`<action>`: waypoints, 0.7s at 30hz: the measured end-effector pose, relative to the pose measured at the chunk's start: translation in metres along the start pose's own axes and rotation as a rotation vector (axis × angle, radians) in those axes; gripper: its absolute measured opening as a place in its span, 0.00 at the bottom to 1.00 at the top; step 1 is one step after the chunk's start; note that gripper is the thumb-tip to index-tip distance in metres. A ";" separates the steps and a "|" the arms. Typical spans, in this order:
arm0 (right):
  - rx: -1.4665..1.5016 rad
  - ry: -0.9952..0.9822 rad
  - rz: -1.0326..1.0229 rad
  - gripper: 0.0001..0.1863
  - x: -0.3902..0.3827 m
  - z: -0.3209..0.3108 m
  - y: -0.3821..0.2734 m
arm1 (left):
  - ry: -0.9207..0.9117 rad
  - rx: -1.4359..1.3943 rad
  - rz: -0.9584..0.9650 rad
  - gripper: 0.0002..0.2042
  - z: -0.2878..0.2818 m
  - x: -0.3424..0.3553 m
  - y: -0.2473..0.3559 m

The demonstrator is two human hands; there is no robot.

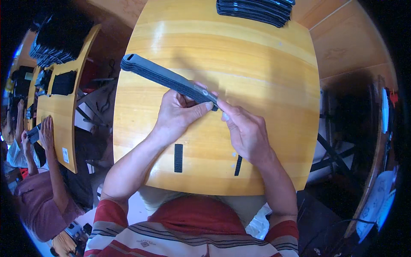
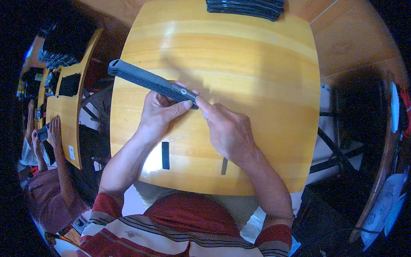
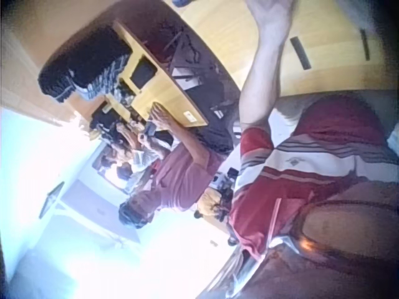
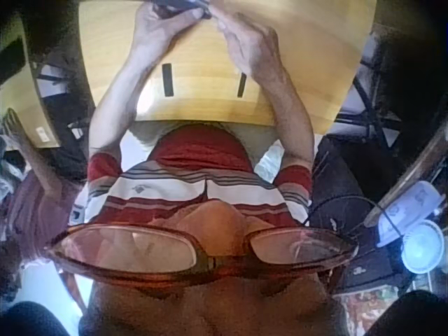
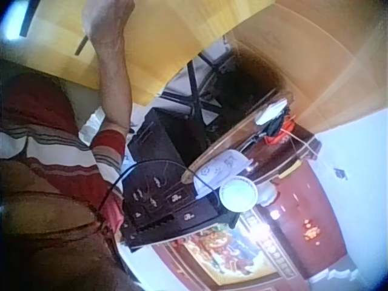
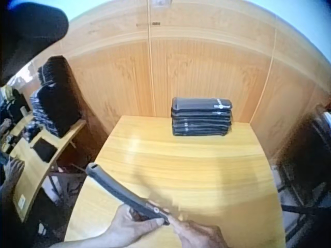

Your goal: Manually applying small components and strips to a series of black straps at a workshop station.

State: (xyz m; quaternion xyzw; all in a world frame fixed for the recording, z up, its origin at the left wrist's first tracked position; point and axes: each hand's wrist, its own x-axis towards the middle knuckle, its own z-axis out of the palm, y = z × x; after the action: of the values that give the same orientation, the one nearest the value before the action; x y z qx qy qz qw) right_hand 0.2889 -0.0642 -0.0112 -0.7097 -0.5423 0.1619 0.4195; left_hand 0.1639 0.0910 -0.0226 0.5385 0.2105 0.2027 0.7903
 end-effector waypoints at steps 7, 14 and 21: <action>-0.003 0.005 -0.019 0.22 0.000 -0.001 0.002 | 0.003 0.035 -0.005 0.14 0.000 0.000 0.000; 0.001 0.011 0.005 0.23 0.000 0.001 0.000 | 0.001 0.054 0.002 0.15 0.000 -0.001 0.000; -0.106 0.060 0.011 0.21 -0.001 0.006 -0.004 | 0.061 0.024 -0.004 0.17 0.005 -0.003 0.000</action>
State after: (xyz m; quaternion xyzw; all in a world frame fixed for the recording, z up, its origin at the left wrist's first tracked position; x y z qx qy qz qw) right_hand 0.2818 -0.0621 -0.0123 -0.7386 -0.5332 0.1139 0.3965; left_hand 0.1638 0.0855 -0.0202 0.5412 0.2379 0.2147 0.7775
